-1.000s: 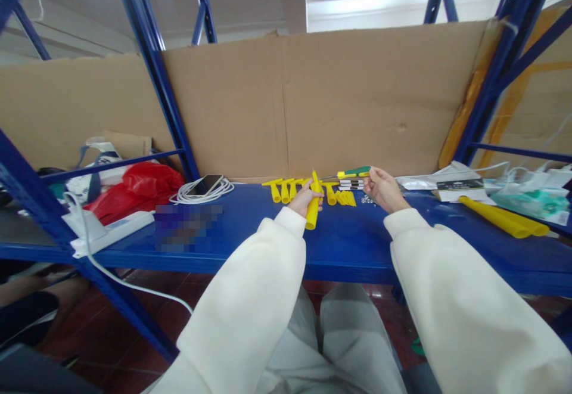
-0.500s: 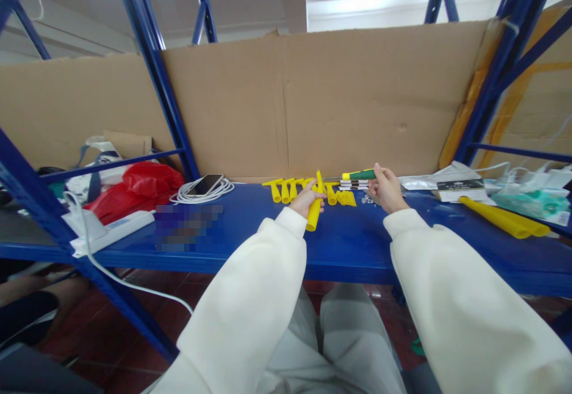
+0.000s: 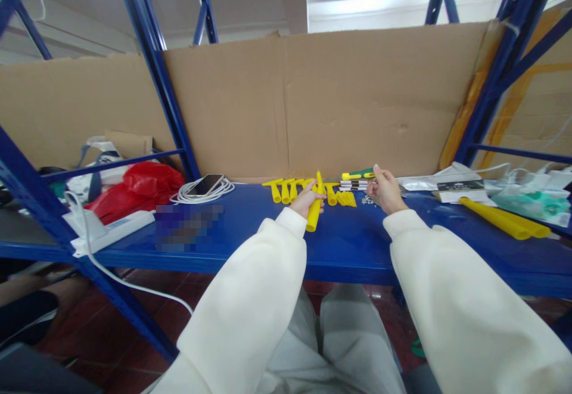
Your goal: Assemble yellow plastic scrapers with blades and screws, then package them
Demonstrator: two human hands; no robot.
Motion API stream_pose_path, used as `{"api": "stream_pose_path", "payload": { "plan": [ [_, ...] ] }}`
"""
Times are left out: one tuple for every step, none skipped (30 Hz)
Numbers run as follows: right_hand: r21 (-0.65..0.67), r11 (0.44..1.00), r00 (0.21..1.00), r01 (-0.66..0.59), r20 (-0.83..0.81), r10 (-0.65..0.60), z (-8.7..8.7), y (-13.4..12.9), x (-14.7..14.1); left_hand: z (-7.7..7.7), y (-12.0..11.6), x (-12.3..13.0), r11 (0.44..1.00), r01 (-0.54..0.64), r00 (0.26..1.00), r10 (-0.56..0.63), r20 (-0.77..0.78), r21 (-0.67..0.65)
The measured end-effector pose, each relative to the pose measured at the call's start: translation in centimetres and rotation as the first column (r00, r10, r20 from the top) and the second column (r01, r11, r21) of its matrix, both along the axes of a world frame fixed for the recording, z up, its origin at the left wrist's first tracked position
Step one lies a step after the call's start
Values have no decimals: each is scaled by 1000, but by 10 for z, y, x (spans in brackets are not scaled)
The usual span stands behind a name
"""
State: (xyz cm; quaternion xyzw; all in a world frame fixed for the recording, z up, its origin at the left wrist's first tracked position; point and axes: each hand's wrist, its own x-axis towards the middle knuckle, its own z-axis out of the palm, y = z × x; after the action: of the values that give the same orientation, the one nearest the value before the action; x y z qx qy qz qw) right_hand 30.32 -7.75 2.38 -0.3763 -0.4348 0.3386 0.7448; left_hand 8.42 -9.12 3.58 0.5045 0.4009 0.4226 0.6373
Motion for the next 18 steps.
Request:
{"api": "stream_pose_path", "payload": {
  "plan": [
    [-3, 1000, 1000, 17, -5, -17, 0, 1, 1, 0, -1, 0, 1000, 0, 1000, 0, -7, -4],
    [-4, 1000, 1000, 25, -5, -25, -1, 1, 1, 1, -1, 1, 1000, -2, 1000, 2, -12, -6],
    [-2, 1000, 1000, 27, 1, -27, -1, 2, 1, 1, -2, 1, 1000, -6, 1000, 6, -13, -4],
    [2, 1000, 1000, 22, 15, -22, -2, 2, 1, 1, -2, 1, 1000, -11, 1000, 11, -13, -1],
    [9, 1000, 999, 11, 33, -11, -2, 1, 1, 1, -1, 1, 1000, -16, 1000, 16, -10, 4],
    [16, 1000, 999, -4, 53, 3, -3, 1, 1, 1, -1, 0, 1000, -20, 1000, 20, -7, 8],
    [22, 1000, 997, -20, 71, 18, -3, 0, 1, 1, -1, 0, 1000, -23, 1000, 23, -5, 11],
    [25, 999, 996, -37, 83, 35, -3, -1, 1, 1, 0, 0, 1000, -25, 1000, 25, -5, 11],
    [23, 998, 995, -53, 88, 51, -4, -1, 1, 1, 0, 0, 1000, -26, 1000, 26, -6, 9],
    [19, 997, 994, -68, 88, 66, -4, -1, 1, 1, 0, 0, 1000, -28, 1000, 28, -8, 7],
    [15, 997, 994, -79, 82, 78, -4, -2, 1, 1, 0, 0, 1000, -30, 1000, 30, -8, 4],
    [11, 996, 994, -89, 72, 88, -4, -1, 1, 1, 0, 0, 999, -34, 999, 34, -8, 3],
    [9, 995, 994, -97, 60, 97, -4, -1, 1, 1, 0, -1, 999, -36, 999, 36, -5, 2],
    [10, 994, 993, -105, 47, 104, -4, -1, 1, 2, 0, -1, 999, -38, 999, 38, -2, 2],
    [13, 994, 993, -112, 38, 111, -4, 0, 2, 1, 0, -1, 999, -38, 999, 38, -1, 3],
    [17, 993, 992, -119, 35, 118, -4, 0, 2, 1, 0, -1, 999, -38, 999, 38, -1, 4],
    [21, 992, 991, -127, 39, 126, -4, 1, 2, 1, 0, -1, 999, -38, 999, 38, -2, 5],
    [25, 991, 990, -135, 46, 134, -5, 1, 2, 1, 0, -1, 999, -38, 999, 38, -5, 6]
  ]
}}
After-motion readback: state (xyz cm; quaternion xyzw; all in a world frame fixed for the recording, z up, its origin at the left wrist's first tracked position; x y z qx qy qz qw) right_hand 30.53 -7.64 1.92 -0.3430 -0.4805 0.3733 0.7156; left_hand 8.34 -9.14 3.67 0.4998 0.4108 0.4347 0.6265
